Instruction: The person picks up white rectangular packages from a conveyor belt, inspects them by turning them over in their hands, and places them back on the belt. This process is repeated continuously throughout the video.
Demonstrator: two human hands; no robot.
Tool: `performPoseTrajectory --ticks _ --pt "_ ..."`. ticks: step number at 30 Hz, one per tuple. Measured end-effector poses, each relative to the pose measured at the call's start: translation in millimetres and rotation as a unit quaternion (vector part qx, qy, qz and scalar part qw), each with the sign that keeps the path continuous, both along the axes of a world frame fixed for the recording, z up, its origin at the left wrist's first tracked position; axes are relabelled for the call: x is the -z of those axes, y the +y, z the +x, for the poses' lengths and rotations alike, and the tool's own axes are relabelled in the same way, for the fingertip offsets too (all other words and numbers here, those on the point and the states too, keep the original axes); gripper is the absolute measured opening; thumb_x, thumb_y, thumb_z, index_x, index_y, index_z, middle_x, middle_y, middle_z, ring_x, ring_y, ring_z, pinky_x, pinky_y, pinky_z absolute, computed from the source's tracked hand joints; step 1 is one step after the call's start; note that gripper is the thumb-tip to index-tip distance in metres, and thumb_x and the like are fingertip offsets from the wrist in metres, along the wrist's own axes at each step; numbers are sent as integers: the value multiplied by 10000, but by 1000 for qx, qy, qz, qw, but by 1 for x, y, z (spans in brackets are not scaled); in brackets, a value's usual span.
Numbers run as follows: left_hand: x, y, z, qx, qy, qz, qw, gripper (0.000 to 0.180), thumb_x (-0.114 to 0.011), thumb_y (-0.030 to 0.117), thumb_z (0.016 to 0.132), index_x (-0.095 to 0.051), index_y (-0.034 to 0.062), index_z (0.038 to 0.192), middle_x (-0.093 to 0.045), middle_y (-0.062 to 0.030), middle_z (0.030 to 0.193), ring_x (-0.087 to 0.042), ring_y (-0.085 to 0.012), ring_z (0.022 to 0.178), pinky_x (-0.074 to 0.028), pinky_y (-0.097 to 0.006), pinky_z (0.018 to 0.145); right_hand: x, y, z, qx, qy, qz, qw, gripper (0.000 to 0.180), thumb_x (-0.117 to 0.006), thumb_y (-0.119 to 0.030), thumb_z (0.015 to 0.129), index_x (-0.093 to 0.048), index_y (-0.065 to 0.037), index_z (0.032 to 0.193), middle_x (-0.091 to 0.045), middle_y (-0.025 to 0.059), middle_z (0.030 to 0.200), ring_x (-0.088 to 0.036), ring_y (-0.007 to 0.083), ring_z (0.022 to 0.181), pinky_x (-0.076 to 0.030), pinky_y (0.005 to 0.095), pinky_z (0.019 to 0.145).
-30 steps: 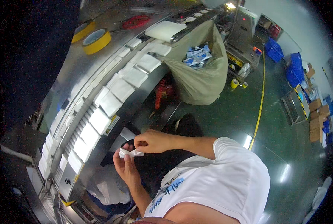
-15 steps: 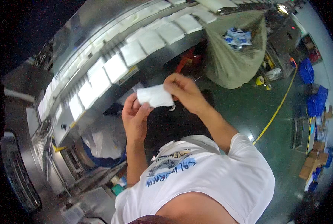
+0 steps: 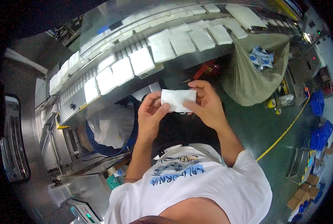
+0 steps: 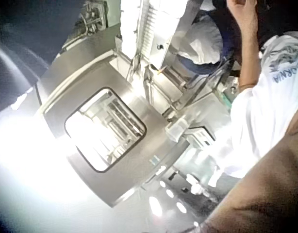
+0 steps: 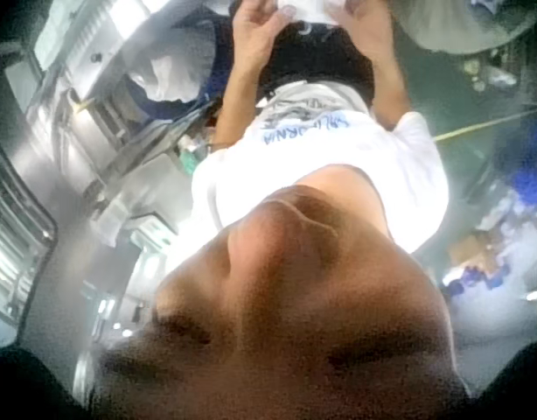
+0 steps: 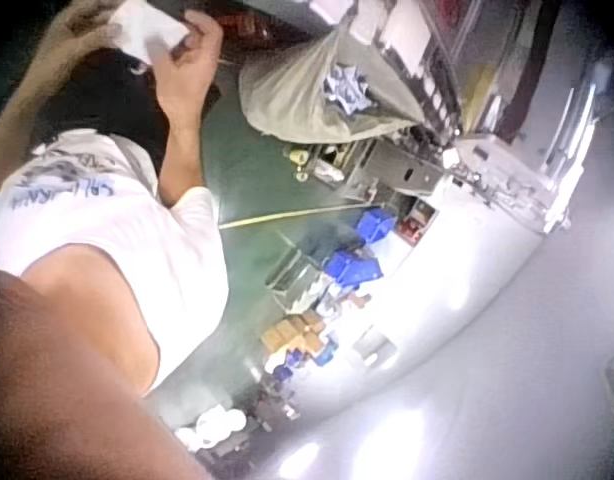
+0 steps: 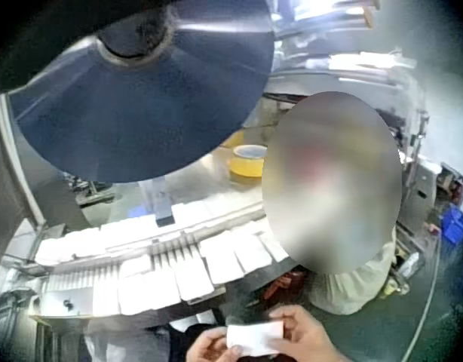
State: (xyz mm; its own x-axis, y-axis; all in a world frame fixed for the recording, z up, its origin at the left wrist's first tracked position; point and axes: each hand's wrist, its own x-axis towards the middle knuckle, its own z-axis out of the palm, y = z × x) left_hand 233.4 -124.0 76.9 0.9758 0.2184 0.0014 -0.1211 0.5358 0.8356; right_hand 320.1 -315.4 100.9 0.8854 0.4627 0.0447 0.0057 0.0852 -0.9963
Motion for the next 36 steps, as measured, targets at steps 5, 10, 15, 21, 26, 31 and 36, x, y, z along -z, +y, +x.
performPoseTrajectory --ticks 5,10,15,21,26,31,36 --pt "9 11 -7 -32 12 52 998 326 -752 56 992 -611 -6 1279 -743 -82 1119 -688 -113 990 -557 -259 868 2 -2 -6 -30 38 -4 999 651 -775 92 886 -472 -56 1442 -693 105 1121 -696 157 954 -604 284 724" --pt "9 21 -12 56 6 67 996 342 -784 98 977 -646 16 1279 -703 -25 998 -642 -72 883 -503 -218 736 -4 -3 -4 -79 25 -11 997 625 -749 99 910 -469 -27 1454 -717 120 1125 -702 152 943 -590 264 745" --pt "16 27 -23 7 49 110 993 222 -786 123 975 -693 21 1149 -722 -31 1009 -666 -96 901 -535 -259 774 1 2 0 -144 51 -4 988 578 -743 75 928 -489 -22 1437 -728 119 1122 -696 145 927 -583 256 721" --pt "22 37 -33 -38 76 149 985 299 -745 59 989 -627 29 1262 -714 -41 1059 -678 -108 969 -554 -267 831 -1 19 0 -166 89 -42 981 639 -720 109 915 -460 -26 1483 -694 145 1198 -691 161 999 -596 273 740" --pt "30 50 -37 -74 50 84 992 368 -755 18 968 -580 14 1292 -711 -64 1110 -690 -108 988 -589 -265 832 4 48 0 -211 84 -42 973 671 -690 113 920 -422 -20 1521 -680 172 1272 -691 167 1037 -600 276 745" --pt "26 61 -69 -167 62 84 981 363 -761 12 960 -592 21 1282 -716 -56 1090 -691 -103 991 -581 -256 828 20 73 6 -282 92 -28 954 612 -684 92 934 -459 -16 1494 -701 155 1244 -700 156 1013 -594 267 741" --pt "-26 79 -177 -348 97 147 921 336 -776 18 946 -628 44 1246 -702 -28 1099 -669 -99 1004 -550 -262 880 46 98 2 -436 114 -69 890 488 -644 21 997 -498 -14 1461 -734 138 1162 -724 156 909 -590 274 740"
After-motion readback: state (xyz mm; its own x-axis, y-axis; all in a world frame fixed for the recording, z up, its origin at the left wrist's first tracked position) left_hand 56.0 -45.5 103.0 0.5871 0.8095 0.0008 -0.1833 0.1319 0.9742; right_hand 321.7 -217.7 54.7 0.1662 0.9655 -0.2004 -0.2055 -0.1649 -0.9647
